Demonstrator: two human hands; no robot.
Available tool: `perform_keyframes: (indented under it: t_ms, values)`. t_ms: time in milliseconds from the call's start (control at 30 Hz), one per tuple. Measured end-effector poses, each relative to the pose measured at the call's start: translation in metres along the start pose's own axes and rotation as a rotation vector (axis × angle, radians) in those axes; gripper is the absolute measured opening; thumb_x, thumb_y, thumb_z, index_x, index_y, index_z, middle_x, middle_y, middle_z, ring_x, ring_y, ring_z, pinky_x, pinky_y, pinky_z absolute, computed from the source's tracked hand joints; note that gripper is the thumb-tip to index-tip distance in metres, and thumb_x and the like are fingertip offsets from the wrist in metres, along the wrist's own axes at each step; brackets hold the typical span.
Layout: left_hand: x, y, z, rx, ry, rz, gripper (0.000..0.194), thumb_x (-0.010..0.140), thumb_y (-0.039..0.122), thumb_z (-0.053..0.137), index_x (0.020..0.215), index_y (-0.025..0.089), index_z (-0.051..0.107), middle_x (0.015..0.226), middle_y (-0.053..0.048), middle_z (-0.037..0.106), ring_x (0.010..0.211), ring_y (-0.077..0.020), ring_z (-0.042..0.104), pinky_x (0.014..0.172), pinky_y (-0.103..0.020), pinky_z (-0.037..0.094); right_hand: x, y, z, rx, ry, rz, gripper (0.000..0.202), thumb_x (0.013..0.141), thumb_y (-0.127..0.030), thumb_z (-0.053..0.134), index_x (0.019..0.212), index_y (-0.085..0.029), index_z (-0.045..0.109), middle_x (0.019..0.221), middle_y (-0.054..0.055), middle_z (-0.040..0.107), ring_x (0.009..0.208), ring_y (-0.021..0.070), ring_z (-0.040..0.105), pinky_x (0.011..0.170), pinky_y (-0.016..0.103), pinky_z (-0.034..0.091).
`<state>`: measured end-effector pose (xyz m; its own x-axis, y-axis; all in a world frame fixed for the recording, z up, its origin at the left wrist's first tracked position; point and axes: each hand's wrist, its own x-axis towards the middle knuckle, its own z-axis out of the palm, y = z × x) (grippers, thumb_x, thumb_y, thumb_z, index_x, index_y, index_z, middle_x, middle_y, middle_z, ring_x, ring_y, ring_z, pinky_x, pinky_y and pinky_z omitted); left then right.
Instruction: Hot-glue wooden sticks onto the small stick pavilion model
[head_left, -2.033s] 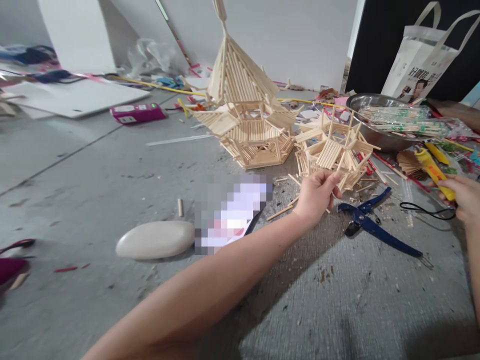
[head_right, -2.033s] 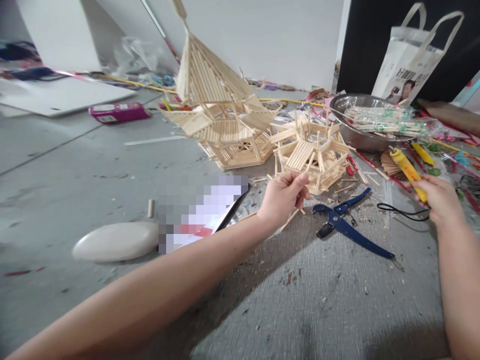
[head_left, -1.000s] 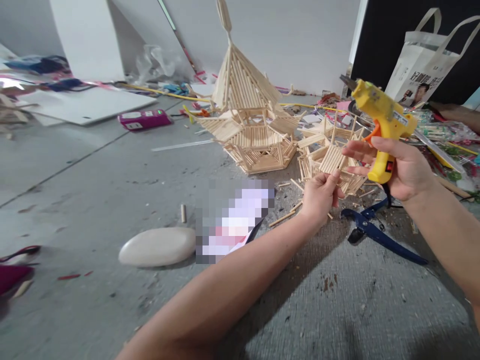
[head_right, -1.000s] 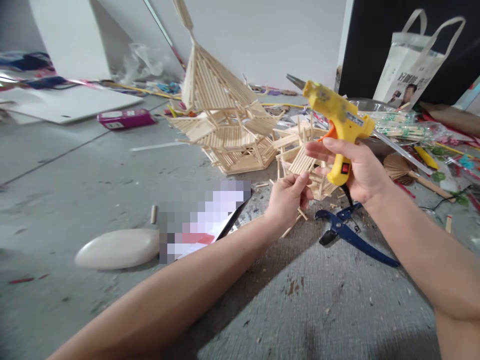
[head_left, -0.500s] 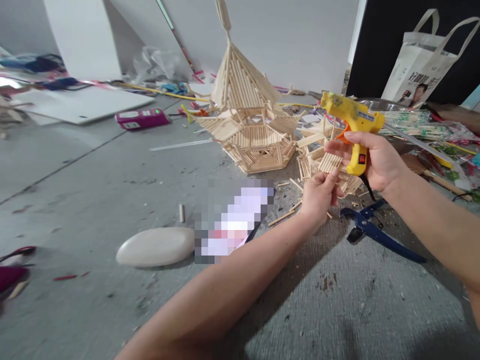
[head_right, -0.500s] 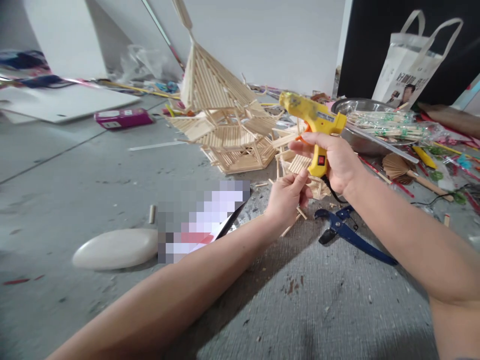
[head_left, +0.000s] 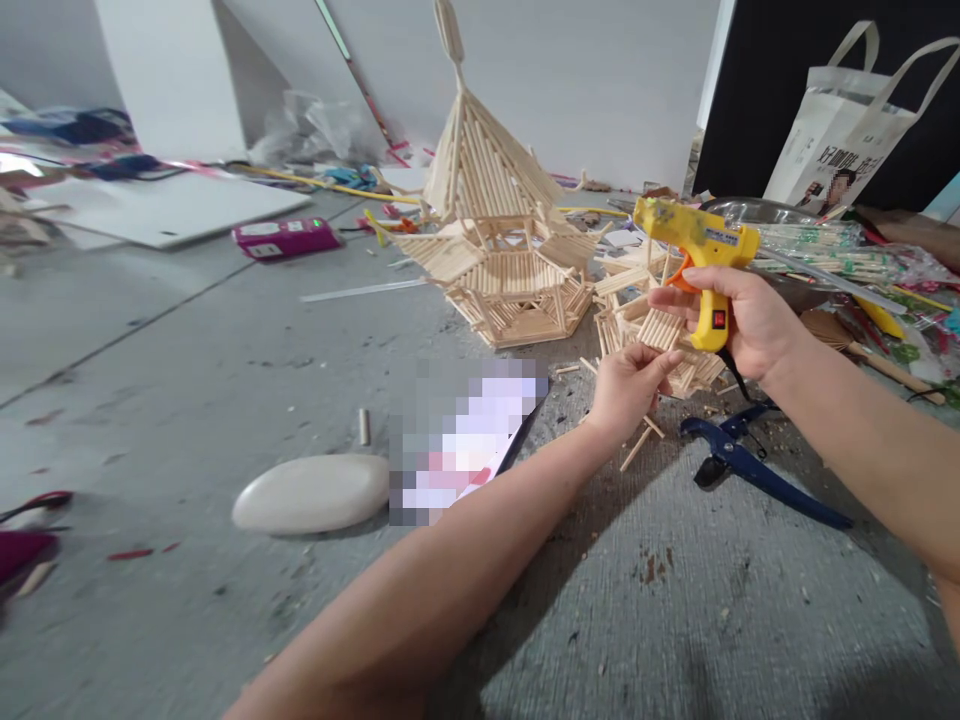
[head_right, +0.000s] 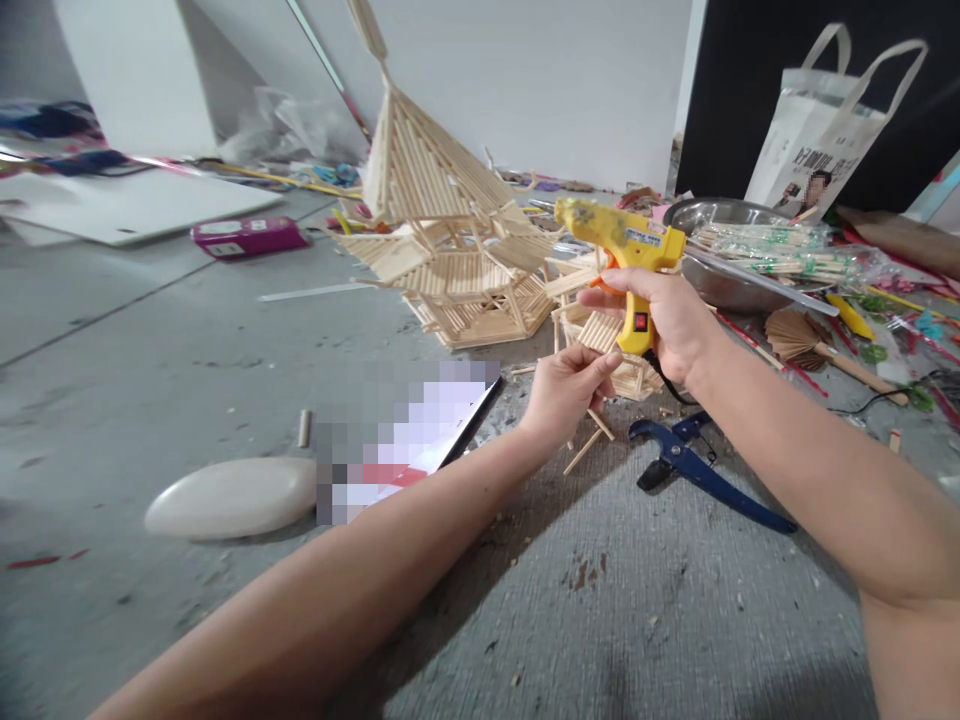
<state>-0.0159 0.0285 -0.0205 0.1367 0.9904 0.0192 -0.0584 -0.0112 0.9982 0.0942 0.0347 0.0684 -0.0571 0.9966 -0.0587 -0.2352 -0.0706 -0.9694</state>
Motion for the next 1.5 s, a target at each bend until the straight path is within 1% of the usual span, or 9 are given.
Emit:
perform_keyframes:
  t_ms: [167,367,667,833,967,1100,1200,1400,1500]
  values:
    - [0.003,-0.002,-0.002,0.149,0.038,0.056,0.035,0.070,0.041,0.065,0.052,0.017,0.048,0.041,0.004,0.053,0.031,-0.0038,0.038,0.036,-0.018,0.027,0.001,0.002,-0.001,0.035,-0.008,-0.007,0.001,0.067,-0.018,0.059,0.068,-0.018,0.059,0.071,-0.001,0.064,0.075,0.0124,0.066,0.087,0.030,0.047]
    - [0.006,-0.004,-0.008,0.358,0.101,0.187,0.039,0.069,0.046,0.065,0.049,0.017,0.050,0.041,0.004,0.053,0.040,-0.0064,0.043,0.045,-0.020,0.033,0.002,0.003,-0.003,0.057,-0.013,-0.006,0.007,0.068,-0.017,0.059,0.075,-0.017,0.061,0.072,-0.002,0.065,0.073,0.0123,0.066,0.081,0.030,0.050]
    - [0.007,-0.007,-0.011,0.389,0.073,0.220,0.033,0.067,0.044,0.067,0.054,0.016,0.053,0.046,0.004,0.054,0.044,-0.0068,0.045,0.046,-0.021,0.033,0.002,0.001,-0.001,0.052,-0.005,0.008,0.002,0.068,-0.016,0.058,0.070,-0.017,0.059,0.071,-0.001,0.064,0.072,0.0121,0.066,0.078,0.028,0.050]
    - [0.004,-0.008,-0.009,0.228,-0.011,0.161,0.035,0.066,0.045,0.067,0.055,0.016,0.052,0.044,0.004,0.052,0.039,-0.0051,0.042,0.040,-0.019,0.030,0.001,0.002,-0.002,0.037,-0.017,-0.004,0.001,0.068,-0.017,0.059,0.068,-0.017,0.059,0.072,-0.001,0.064,0.072,0.0111,0.065,0.078,0.027,0.050]
    - [0.001,-0.003,-0.004,-0.041,-0.064,-0.039,0.036,0.072,0.048,0.062,0.060,0.016,0.052,0.042,0.005,0.051,0.030,-0.0034,0.037,0.033,-0.018,0.024,0.001,0.001,-0.002,0.043,-0.015,0.010,0.002,0.067,-0.017,0.059,0.069,-0.017,0.059,0.073,-0.001,0.064,0.076,0.0123,0.065,0.075,0.028,0.051]
    - [0.001,0.006,0.002,-0.305,-0.098,-0.215,0.027,0.078,0.040,0.059,0.068,0.015,0.055,0.040,0.006,0.050,0.027,-0.0029,0.036,0.030,-0.017,0.020,0.000,0.000,0.000,0.043,0.001,0.059,0.002,0.068,-0.018,0.058,0.069,-0.017,0.058,0.074,0.000,0.065,0.077,0.0139,0.065,0.065,0.027,0.052]
    - [-0.001,0.011,0.004,-0.399,-0.116,-0.296,0.023,0.078,0.034,0.060,0.067,0.015,0.054,0.039,0.007,0.048,0.027,-0.0028,0.037,0.030,-0.017,0.021,-0.003,-0.003,0.001,0.048,0.002,0.085,0.003,0.067,-0.018,0.059,0.071,-0.018,0.059,0.071,0.000,0.066,0.078,0.0149,0.066,0.065,0.028,0.051]
    - [-0.013,0.009,0.000,-0.295,-0.177,-0.244,0.022,0.077,0.027,0.062,0.061,0.015,0.052,0.042,0.005,0.051,0.030,-0.0020,0.037,0.032,-0.015,0.025,-0.027,-0.020,-0.014,0.084,0.022,0.031,0.006,0.068,-0.019,0.062,0.074,-0.017,0.061,0.072,0.002,0.070,0.082,0.0166,0.068,0.084,0.031,0.051]
    - [-0.017,0.006,-0.002,-0.181,-0.182,-0.138,0.021,0.079,0.028,0.058,0.063,0.015,0.053,0.046,0.005,0.053,0.031,-0.0020,0.037,0.033,-0.015,0.027,-0.047,-0.022,-0.038,0.006,0.048,-0.084,0.011,0.072,-0.024,0.061,0.082,-0.019,0.063,0.078,0.003,0.072,0.074,0.0186,0.069,0.076,0.034,0.056]
